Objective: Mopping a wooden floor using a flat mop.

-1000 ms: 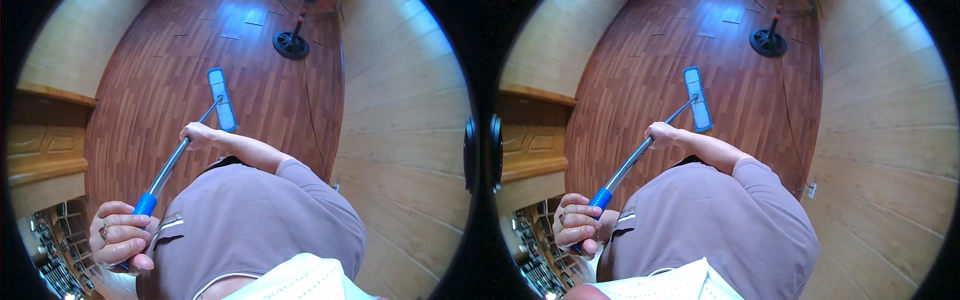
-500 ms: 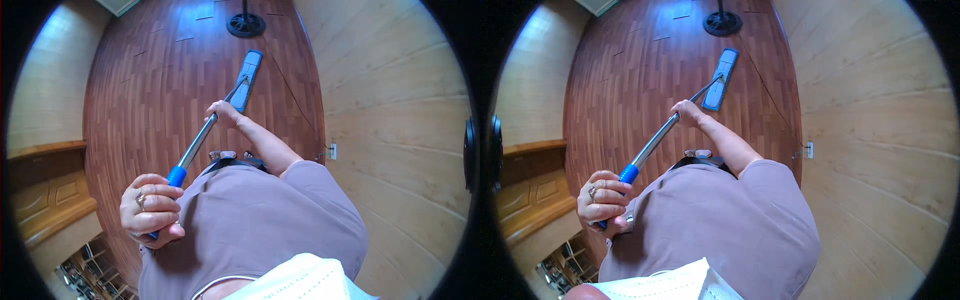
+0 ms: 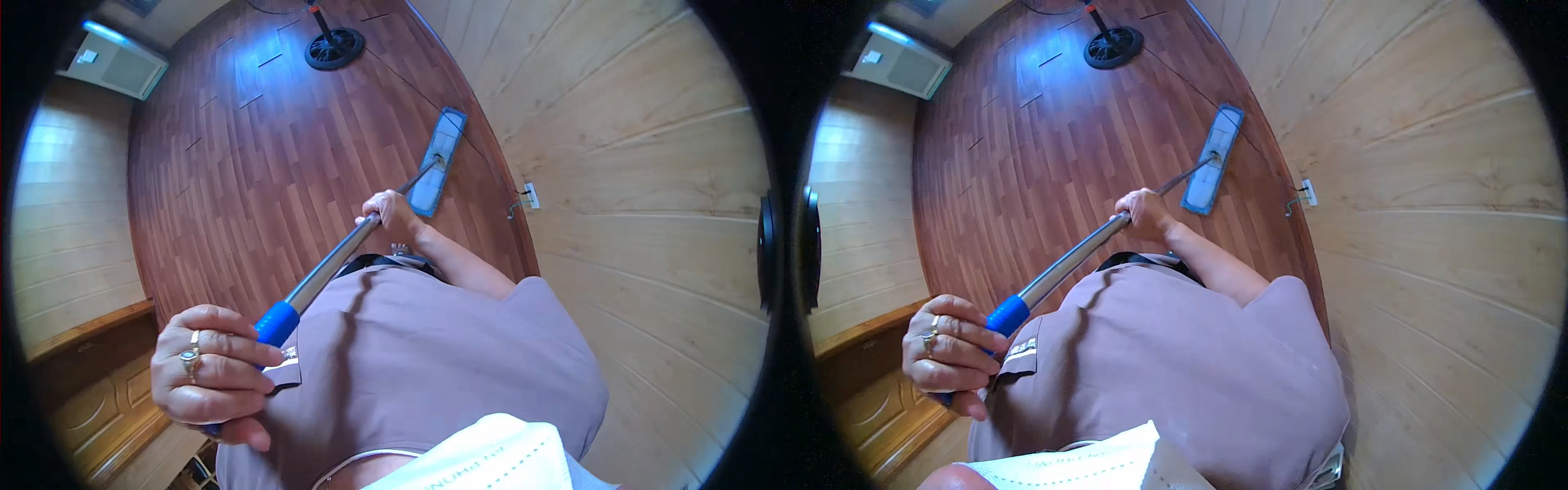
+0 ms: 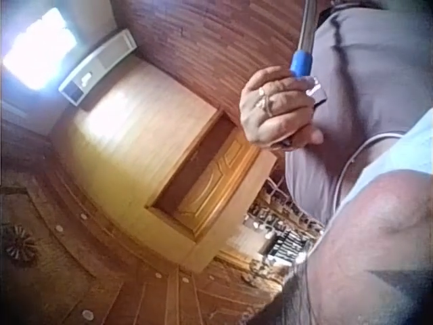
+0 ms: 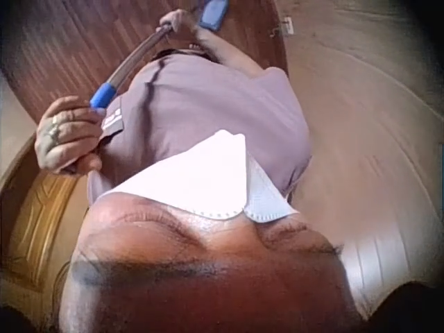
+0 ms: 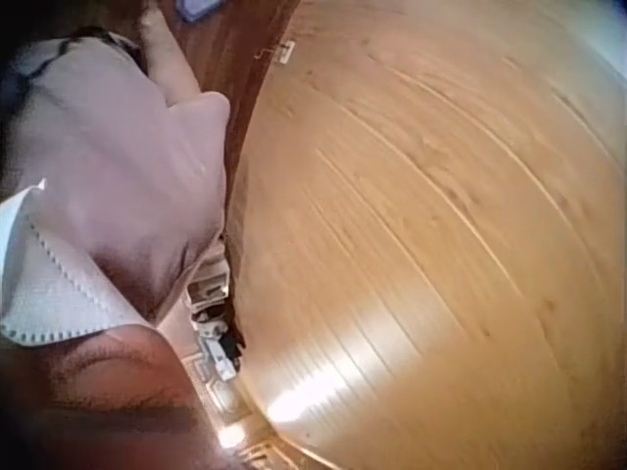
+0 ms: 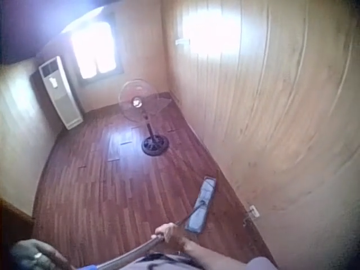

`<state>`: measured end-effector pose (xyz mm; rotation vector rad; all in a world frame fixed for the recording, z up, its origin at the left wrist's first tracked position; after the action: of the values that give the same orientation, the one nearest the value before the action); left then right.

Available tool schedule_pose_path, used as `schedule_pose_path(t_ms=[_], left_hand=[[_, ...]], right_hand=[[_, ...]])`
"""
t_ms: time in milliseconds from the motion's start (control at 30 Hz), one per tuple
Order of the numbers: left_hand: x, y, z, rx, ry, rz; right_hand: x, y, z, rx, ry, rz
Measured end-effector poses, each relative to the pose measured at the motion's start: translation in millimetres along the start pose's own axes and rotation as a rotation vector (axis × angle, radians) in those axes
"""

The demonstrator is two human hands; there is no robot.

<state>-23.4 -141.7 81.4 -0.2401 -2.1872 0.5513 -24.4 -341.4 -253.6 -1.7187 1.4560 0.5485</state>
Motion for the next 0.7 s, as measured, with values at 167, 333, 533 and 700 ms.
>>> schedule_pose_path(t_ms=[167,333,533,700], left_hand=[[-5.1,-2.1,-17.3,-0.109,0.155,0.102],[-10.3,13.4,-8.8,-0.029,0.431,0.196],[-5.3,65.5,1.9,0.069,0.508,0.196],[32.2,122.0,10.4,0.202,0.376,0.129]], right_hand=[[-19.6,37.4,-12.7,-0.064,0.049,0.144],[-31.8,68.5,-6.2,-0.093,-0.002,0.215],[-45.8,89.9,19.2,-0.113,0.091,0.244],[-67.7,73.1,59.2,-0.236,0.044,0.149]])
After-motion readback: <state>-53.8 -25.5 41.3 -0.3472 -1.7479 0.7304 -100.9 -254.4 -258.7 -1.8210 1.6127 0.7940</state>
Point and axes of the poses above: each hand's wrist, its own y-axis away from the middle knuckle, its own z-axis out of the palm, x = y × z, the point moved 4 cm from there along -y, towards the middle knuckle, and after that the axes turned 5 degrees about y, right-handed, at the moved point
